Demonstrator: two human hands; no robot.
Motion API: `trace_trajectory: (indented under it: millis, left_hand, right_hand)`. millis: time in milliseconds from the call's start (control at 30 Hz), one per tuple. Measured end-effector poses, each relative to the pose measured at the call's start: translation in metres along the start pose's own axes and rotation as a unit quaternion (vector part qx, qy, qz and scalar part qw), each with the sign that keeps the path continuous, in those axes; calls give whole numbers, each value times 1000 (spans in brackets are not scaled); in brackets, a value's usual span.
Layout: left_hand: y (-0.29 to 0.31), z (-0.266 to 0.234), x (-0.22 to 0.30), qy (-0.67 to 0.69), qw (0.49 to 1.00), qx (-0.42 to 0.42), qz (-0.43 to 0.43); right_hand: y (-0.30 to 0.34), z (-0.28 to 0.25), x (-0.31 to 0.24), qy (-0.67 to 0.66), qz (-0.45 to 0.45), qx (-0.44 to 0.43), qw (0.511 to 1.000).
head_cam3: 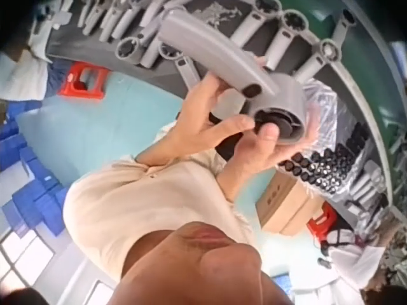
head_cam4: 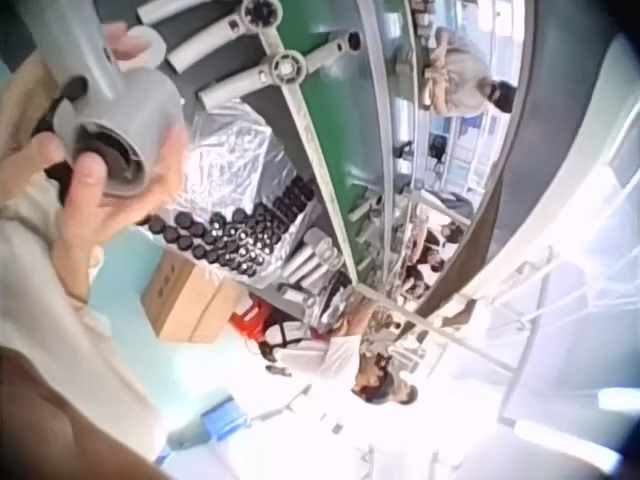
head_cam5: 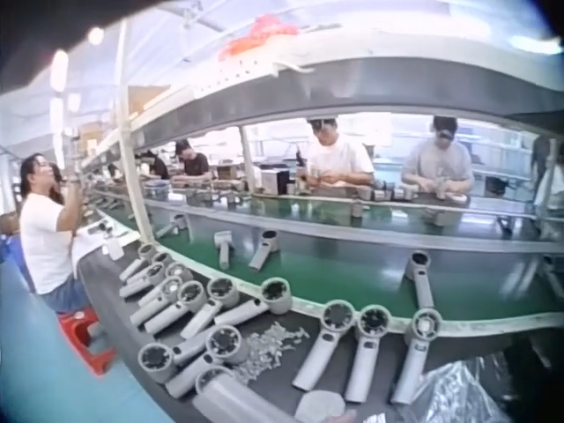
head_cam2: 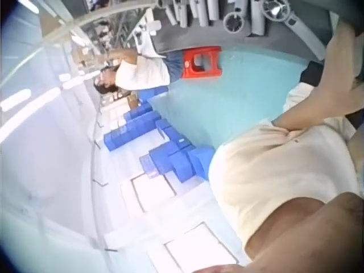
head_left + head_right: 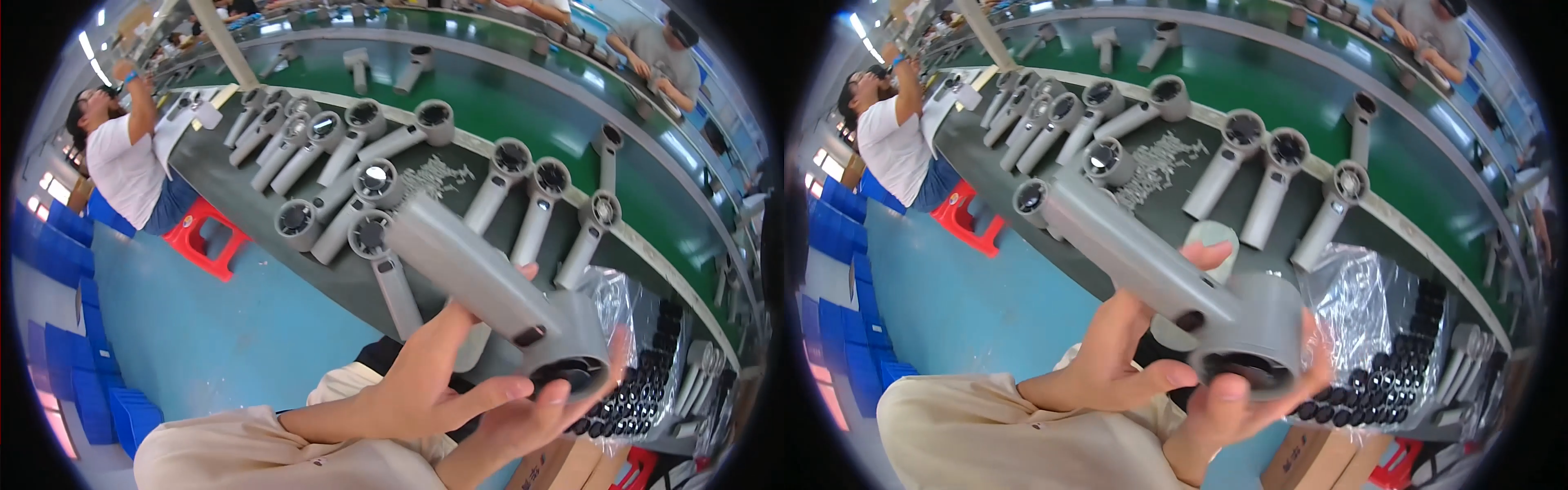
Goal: The person assembles handheld fans by picking up fan bodies, inserting internal components, pressing round caps into the fan housings by hand, and placing the assembled fans onto the conveyor belt.
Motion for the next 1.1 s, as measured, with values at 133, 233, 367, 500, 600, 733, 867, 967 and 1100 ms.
trace_trajectory:
  millis: [133, 233, 367, 500, 600, 733, 867, 967, 1100]
  left_hand:
    - [-6, 11, -5, 55, 994, 16, 93]
    - [-9, 25, 2, 173, 980, 56, 77]
    - [-6, 24, -6, 139, 982, 40, 120]
    - [-14, 7, -13, 7, 980, -6, 201]
    - [-11, 11, -14, 90, 973, 14, 211]
    - [-14, 10, -12, 49, 991, 15, 124]
    - [-13, 13, -3, 165, 986, 23, 22]
    - [-7, 4, 1, 50, 998, -48, -4]
    - [-6, 9, 4, 41, 998, 18, 37]
  right_hand:
    - [5, 6, -9, -73, 71, -10, 995]
    - [10, -2, 2, -169, 44, -59, 983]
    - [9, -5, 3, -159, 34, -86, 983]
    - [7, -5, 3, -103, -5, -103, 989]
    - [12, 5, -2, -72, 10, -70, 995]
    - [7, 0, 1, -5, 62, -63, 996]
    - [4, -4, 1, -6, 71, -27, 997]
    - [6, -2, 0, -2, 97, 0, 995]
    - [6, -3, 0, -34, 110, -21, 993]
Point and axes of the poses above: each hand's wrist, its own y-axis away from the middle knuckle, its own z-axis out of the palm, x = y × z, the point moved 1 cm from there along -y, towards the middle knuckle, and after that the axes turned 6 degrees about -y, right-handed, at the moved point
